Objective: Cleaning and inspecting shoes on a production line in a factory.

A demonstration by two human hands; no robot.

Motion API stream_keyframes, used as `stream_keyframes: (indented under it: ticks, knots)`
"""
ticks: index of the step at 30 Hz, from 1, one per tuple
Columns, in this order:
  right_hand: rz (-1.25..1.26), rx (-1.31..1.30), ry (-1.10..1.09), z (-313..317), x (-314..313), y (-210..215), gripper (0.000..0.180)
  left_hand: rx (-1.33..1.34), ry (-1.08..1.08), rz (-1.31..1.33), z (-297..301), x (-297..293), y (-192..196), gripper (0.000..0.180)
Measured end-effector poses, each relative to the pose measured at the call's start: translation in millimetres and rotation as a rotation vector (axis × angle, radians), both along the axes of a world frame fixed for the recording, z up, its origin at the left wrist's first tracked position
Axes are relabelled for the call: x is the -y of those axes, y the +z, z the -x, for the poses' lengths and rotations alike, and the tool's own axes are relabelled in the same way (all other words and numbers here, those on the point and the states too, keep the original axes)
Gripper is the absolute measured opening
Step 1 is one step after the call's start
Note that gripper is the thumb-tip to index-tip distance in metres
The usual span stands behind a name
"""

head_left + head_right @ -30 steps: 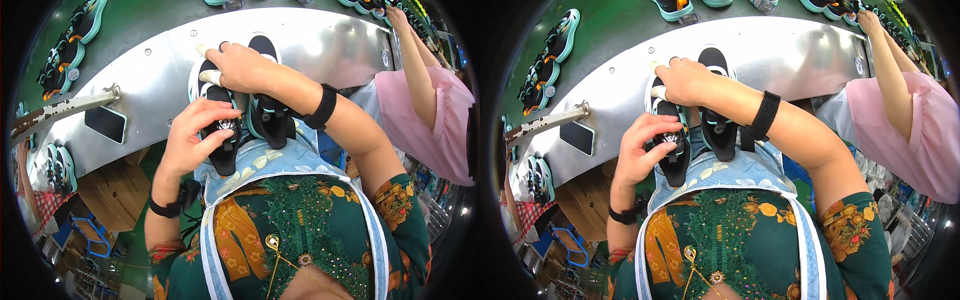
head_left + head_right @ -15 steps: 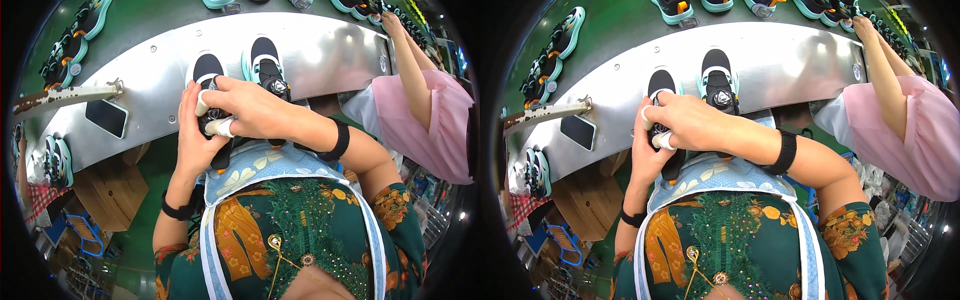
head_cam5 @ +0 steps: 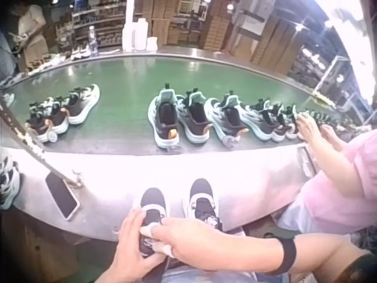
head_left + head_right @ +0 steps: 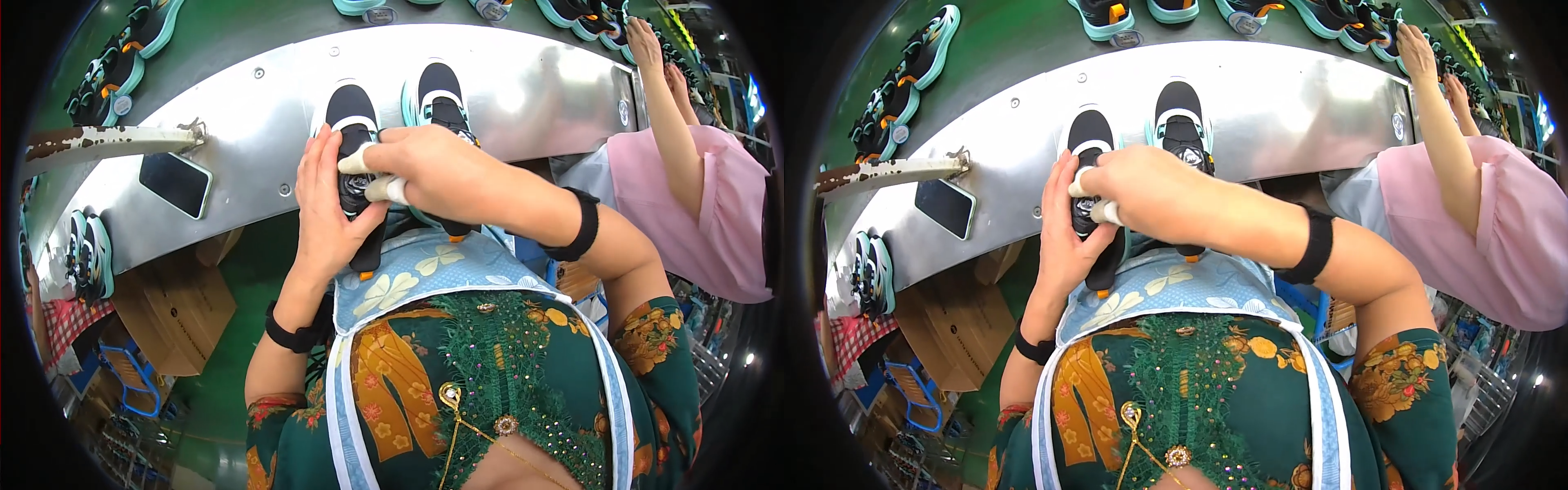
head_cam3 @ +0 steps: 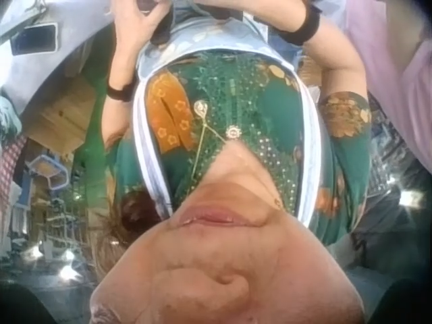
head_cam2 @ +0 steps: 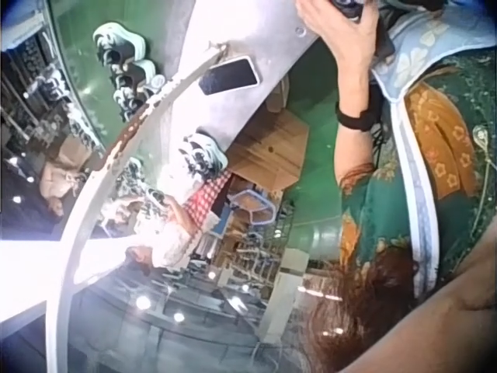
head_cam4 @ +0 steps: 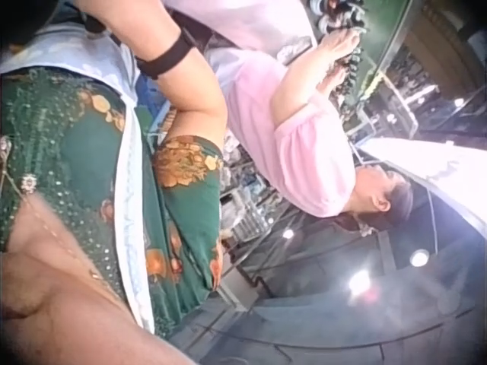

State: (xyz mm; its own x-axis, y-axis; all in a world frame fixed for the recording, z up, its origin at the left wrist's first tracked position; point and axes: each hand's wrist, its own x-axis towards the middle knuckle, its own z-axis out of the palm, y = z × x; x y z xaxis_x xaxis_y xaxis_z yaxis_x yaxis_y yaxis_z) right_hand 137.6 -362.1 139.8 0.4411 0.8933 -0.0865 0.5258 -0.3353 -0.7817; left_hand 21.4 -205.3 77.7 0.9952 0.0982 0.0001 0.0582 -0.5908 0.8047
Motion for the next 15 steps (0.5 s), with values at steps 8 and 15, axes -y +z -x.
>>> stream_keyframes:
  ticks: [8, 15]
  knots:
    - [-0.014, -0.042, 0.013, -13.9, 17.0, -0.1, 0.024, -0.044, -0.013, -0.004, 5.5, 2.5, 19.0, 0.083]
    - [0.232, -0.15, -0.374, -38.6, 117.9, -8.9, 0.038, 0.074, -0.384, -0.207, 40.8, -3.8, 57.9, 0.056]
